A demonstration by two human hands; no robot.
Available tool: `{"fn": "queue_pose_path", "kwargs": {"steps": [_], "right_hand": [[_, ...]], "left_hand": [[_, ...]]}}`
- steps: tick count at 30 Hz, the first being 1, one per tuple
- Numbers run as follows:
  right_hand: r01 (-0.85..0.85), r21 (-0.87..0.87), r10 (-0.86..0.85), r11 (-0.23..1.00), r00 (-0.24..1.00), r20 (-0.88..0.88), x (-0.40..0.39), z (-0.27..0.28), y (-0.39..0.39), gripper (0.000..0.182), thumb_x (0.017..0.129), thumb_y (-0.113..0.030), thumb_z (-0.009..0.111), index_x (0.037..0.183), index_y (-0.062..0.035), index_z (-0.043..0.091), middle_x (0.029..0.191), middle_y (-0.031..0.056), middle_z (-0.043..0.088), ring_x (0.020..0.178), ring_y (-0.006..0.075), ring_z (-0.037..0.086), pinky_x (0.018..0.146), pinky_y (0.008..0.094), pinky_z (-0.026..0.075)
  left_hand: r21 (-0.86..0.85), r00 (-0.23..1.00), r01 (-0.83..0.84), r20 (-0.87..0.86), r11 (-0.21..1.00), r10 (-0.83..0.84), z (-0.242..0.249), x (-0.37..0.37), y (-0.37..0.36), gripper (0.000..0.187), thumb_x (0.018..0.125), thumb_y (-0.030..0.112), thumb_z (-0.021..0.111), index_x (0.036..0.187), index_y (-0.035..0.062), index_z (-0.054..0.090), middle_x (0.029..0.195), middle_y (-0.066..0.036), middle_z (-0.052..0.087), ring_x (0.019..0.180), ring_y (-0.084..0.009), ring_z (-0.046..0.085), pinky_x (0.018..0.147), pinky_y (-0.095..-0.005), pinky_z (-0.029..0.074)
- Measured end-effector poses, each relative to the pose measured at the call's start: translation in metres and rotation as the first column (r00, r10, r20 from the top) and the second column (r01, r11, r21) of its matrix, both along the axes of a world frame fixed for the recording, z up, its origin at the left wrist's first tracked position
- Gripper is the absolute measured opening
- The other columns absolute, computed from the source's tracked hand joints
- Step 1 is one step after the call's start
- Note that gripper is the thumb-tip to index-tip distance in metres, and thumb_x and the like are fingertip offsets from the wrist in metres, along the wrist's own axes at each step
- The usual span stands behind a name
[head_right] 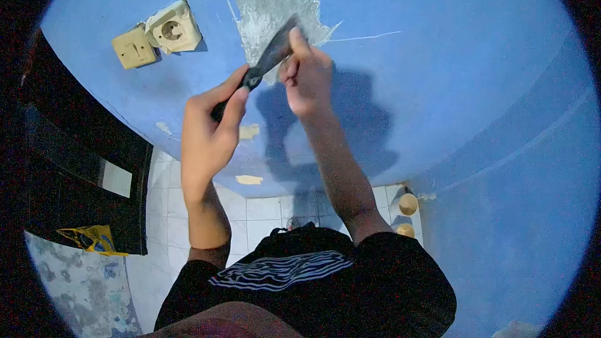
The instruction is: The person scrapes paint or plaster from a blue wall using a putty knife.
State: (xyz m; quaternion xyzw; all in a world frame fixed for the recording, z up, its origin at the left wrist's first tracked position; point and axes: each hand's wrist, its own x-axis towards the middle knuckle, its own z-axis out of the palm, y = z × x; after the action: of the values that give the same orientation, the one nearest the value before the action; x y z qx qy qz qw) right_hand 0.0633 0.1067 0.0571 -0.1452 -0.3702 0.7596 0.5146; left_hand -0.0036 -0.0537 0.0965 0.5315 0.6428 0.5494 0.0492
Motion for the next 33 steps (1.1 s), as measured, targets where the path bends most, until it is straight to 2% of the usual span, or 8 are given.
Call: {"fn": "queue_pose_path", "kwargs": {"steps": [5,6,9,14,19,21,28,33], "right_hand": [[-0.016,0.080,0.017,0.997,1.000,-0.017,0.006,0.008,0.002,0.050,0.098,-0.038,0.058,0.056,-0.0160,0.043,0.048,-0.0007,0.037,0.044,0.0123,0.040,0.044,0.0253,0.031],[-0.015,0.078,0.017,0.997,1.000,-0.016,0.010,0.007,0.010,0.050,0.098,-0.038,0.058,0.056,-0.0160,0.043,0.048,-0.0007,0.037,0.044,0.0123,0.040,0.044,0.0253,0.031],[0.020,0.141,-0.005,0.990,0.995,-0.102,0.015,0.004,0.023,0.052,0.099,-0.038,0.057,0.054,-0.0164,0.042,0.048,-0.0008,0.038,0.043,0.0106,0.038,0.042,0.0239,0.030],[-0.065,0.095,0.066,0.993,0.998,-0.006,0.011,0.006,-0.007,0.055,0.101,-0.038,0.054,0.053,-0.0167,0.037,0.049,-0.0016,0.034,0.045,0.0118,0.038,0.045,0.0250,0.031],[0.017,0.149,-0.008,0.989,0.998,-0.058,0.010,-0.004,0.019,0.059,0.101,-0.039,0.054,0.050,-0.0160,0.035,0.048,-0.0002,0.032,0.047,0.0140,0.038,0.048,0.0281,0.030],[0.051,0.142,-0.041,0.989,0.997,-0.071,0.008,0.000,0.016,0.058,0.100,-0.039,0.054,0.050,-0.0158,0.035,0.049,0.0001,0.033,0.047,0.0139,0.038,0.048,0.0283,0.030],[0.065,0.042,-0.065,0.997,0.998,0.008,0.009,-0.009,-0.007,0.042,0.097,-0.034,0.060,0.066,-0.0090,0.049,0.052,0.0001,0.042,0.046,0.0132,0.046,0.043,0.0281,0.034],[0.110,0.042,-0.112,0.993,0.992,0.060,0.014,-0.007,0.007,0.045,0.097,-0.038,0.060,0.062,-0.0112,0.049,0.054,0.0004,0.043,0.048,0.0119,0.043,0.043,0.0268,0.032]], "left_hand": [[0.040,0.999,0.029,-0.031,0.999,-0.028,0.008,-0.009,0.011,0.029,0.092,0.011,0.062,0.118,0.0002,0.068,0.063,0.000,0.053,0.061,-0.0045,0.044,0.054,-0.0239,0.038],[0.122,0.974,-0.107,-0.184,0.987,0.129,0.006,0.001,0.028,0.028,0.091,0.011,0.062,0.116,-0.0011,0.068,0.061,-0.006,0.054,0.059,-0.0060,0.046,0.054,-0.0271,0.040],[0.122,0.985,0.029,-0.171,0.992,-0.008,0.002,0.008,0.036,0.029,0.091,0.011,0.062,0.117,-0.0013,0.067,0.060,-0.010,0.053,0.057,-0.0074,0.044,0.053,-0.0295,0.040],[0.021,0.994,-0.030,-0.100,0.999,0.032,0.013,0.016,-0.010,0.031,0.092,0.010,0.060,0.118,-0.0050,0.065,0.065,0.004,0.048,0.060,-0.0042,0.039,0.051,-0.0244,0.034],[0.139,0.940,-0.102,-0.310,0.985,0.141,-0.003,0.016,0.023,0.030,0.091,0.007,0.059,0.118,-0.0051,0.065,0.076,-0.013,0.071,0.065,-0.0074,0.053,0.060,-0.0268,0.045],[-0.025,0.989,-0.042,-0.140,0.999,0.038,0.002,0.015,0.021,0.029,0.091,0.007,0.058,0.117,-0.0056,0.065,0.089,-0.024,0.072,0.071,-0.0109,0.060,0.067,-0.0281,0.049],[-0.034,0.997,0.066,0.029,0.997,-0.065,-0.024,0.013,0.002,0.038,0.097,0.011,0.053,0.134,-0.0012,0.056,0.068,0.003,0.050,0.060,-0.0044,0.045,0.052,-0.0229,0.038],[0.043,0.895,0.274,0.355,0.961,-0.271,-0.044,0.019,0.024,0.046,0.098,0.007,0.050,0.143,0.0020,0.046,0.068,0.001,0.051,0.056,-0.0057,0.044,0.046,-0.0218,0.035]]}}
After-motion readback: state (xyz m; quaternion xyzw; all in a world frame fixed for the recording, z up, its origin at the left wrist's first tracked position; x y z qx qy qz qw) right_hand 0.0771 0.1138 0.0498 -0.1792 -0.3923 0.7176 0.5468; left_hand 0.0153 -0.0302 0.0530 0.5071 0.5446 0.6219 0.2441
